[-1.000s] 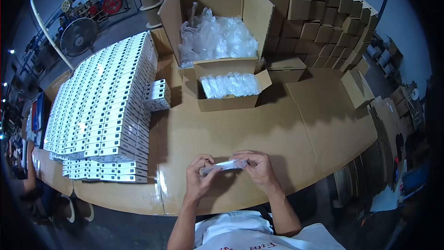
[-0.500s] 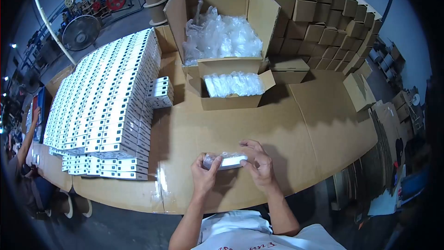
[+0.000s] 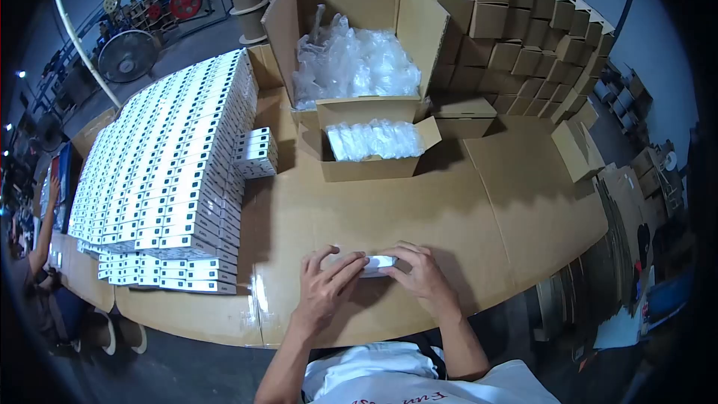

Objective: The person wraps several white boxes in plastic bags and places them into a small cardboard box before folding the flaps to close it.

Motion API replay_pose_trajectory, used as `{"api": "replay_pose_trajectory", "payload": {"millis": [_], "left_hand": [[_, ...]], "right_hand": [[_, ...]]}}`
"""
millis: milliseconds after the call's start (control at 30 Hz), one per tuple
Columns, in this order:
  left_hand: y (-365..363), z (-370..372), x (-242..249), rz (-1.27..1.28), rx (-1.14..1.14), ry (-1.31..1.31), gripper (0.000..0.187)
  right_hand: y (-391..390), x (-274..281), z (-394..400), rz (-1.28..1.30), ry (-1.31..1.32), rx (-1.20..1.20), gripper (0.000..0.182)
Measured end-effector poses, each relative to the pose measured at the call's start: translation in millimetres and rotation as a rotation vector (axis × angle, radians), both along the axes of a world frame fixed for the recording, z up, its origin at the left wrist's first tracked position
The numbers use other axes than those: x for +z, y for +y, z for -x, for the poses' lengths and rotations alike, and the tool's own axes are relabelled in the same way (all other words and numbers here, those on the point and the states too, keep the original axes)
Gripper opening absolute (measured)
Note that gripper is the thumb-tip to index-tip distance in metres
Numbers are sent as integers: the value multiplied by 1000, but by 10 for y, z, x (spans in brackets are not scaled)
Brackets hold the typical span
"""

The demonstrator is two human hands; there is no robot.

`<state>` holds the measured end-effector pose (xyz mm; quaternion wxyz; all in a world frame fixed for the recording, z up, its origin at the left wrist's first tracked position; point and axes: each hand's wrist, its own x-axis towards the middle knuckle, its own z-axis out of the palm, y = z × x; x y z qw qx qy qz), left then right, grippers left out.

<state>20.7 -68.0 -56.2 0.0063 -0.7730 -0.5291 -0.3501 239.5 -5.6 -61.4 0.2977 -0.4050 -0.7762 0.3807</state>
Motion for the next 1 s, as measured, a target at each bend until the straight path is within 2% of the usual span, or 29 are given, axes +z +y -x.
{"api": "replay_pose_trajectory", "payload": {"millis": [100,200,300,367,433,467,567,800,1000], "left_hand": [[54,60,-127,37,-29,-81,33],[66,82,-178,118,-43,-251,35],[14,45,-117,200,1,-415,38],[18,61,-294,177,44,-409,45],[23,65,-220,123,125,-401,50],[14,116,-189,104,155,-399,49],[16,357,-83,81,222,-355,46],[34,785,-1,138,317,-204,35],[437,1004,-102,112,437,-322,35]], "right_hand": [[2,-99,32,-254,71,-10,32],[-42,-71,25,-297,-22,7,34],[-71,98,45,-211,-39,63,36],[-73,19,37,-198,-21,72,36],[-22,50,81,-222,3,96,34],[2,115,100,-235,24,21,27],[228,197,275,-199,209,-198,24],[912,307,890,-309,377,-411,23],[1286,262,1448,-417,397,-498,27]]}}
